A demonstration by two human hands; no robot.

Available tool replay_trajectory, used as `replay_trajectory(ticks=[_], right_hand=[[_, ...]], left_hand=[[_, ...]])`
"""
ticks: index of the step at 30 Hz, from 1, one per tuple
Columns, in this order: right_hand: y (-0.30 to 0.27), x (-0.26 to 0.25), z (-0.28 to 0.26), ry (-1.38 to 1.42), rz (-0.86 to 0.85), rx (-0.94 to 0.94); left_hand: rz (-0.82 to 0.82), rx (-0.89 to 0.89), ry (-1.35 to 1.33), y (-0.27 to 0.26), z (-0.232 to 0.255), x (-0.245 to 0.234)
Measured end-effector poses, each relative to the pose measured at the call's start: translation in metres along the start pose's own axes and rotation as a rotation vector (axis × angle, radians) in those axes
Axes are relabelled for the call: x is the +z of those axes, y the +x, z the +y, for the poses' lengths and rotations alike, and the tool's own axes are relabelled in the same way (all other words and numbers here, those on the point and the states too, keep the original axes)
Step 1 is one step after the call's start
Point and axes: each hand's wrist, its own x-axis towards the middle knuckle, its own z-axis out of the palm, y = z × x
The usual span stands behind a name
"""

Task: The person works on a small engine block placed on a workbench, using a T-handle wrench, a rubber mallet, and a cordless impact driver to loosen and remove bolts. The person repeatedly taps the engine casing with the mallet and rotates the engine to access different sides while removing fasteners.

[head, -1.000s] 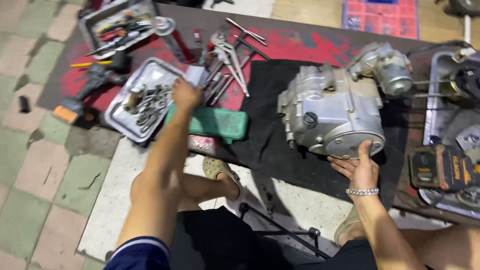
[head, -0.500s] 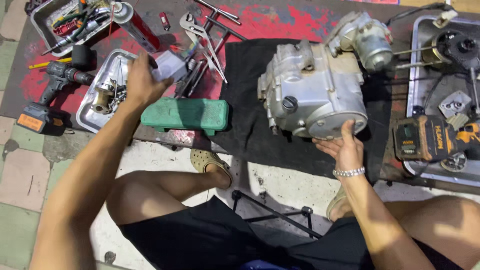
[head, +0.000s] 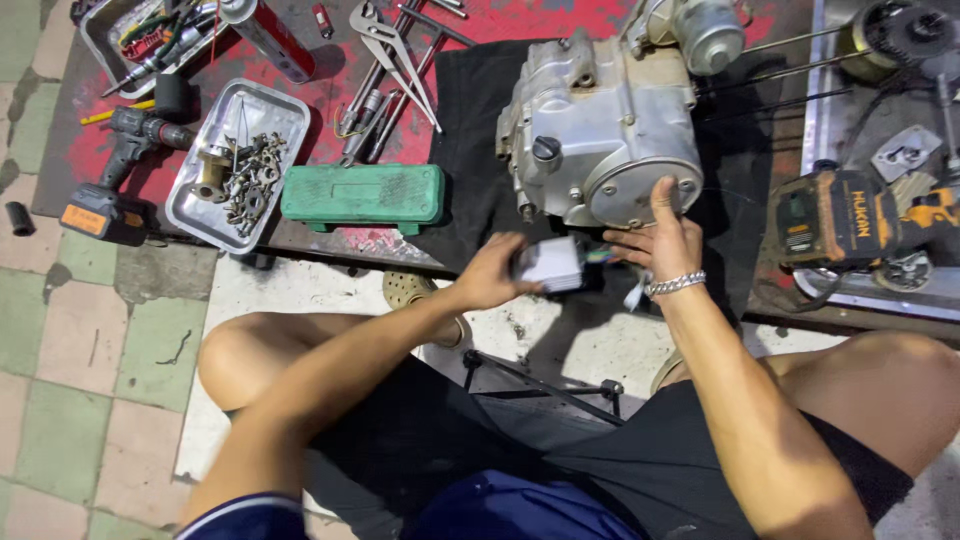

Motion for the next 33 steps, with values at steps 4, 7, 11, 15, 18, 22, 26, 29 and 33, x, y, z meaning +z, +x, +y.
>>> replay_trajectory(ticks=[4, 7, 11, 15, 18, 22, 26, 29, 33], right_hand=[[0.0, -0.001, -0.002, -0.016, -0.008, -0.008], [-0.002, 0.0, -0.003, -0.014, -0.002, -0.012], [-0.002, 0.0, -0.005, -0.02, -0.001, -0.022], [-0.003, 0.0, -0.006, -0.009, -0.014, -0.044], [-0.002, -0.001, -0.006, -0.019, -0.005, -0.034], [-0.005, -0.002, -0.011, -0.032, -0.028, -0.042], [-0.008, 0.001, -0.015, -0.033, -0.04, -0.041], [-0.001, 0.003, -0.021, -0.043, -0.024, -0.042], [0.001, 0.011, -0.028, -0.077, 0.009, -0.062]], left_hand=[[0.397, 0.042, -0.066, 0.04, -0.021, 0.057], [0.551, 0.001, -0.09, 0.04, -0.02, 0.073], [0.317, -0.182, -0.075, 0.058, -0.029, 0.068], [0.331, -0.245, 0.08, 0.085, -0.031, 0.082], [0.277, -0.263, 0.096, 0.085, -0.035, 0.077], [0.27, -0.206, 0.086, 0.08, -0.036, 0.075], [0.403, -0.166, 0.101, 0.076, -0.04, 0.088], [0.349, -0.177, 0.079, 0.078, -0.038, 0.084], [0.284, -0.275, 0.137, 0.071, -0.037, 0.071]])
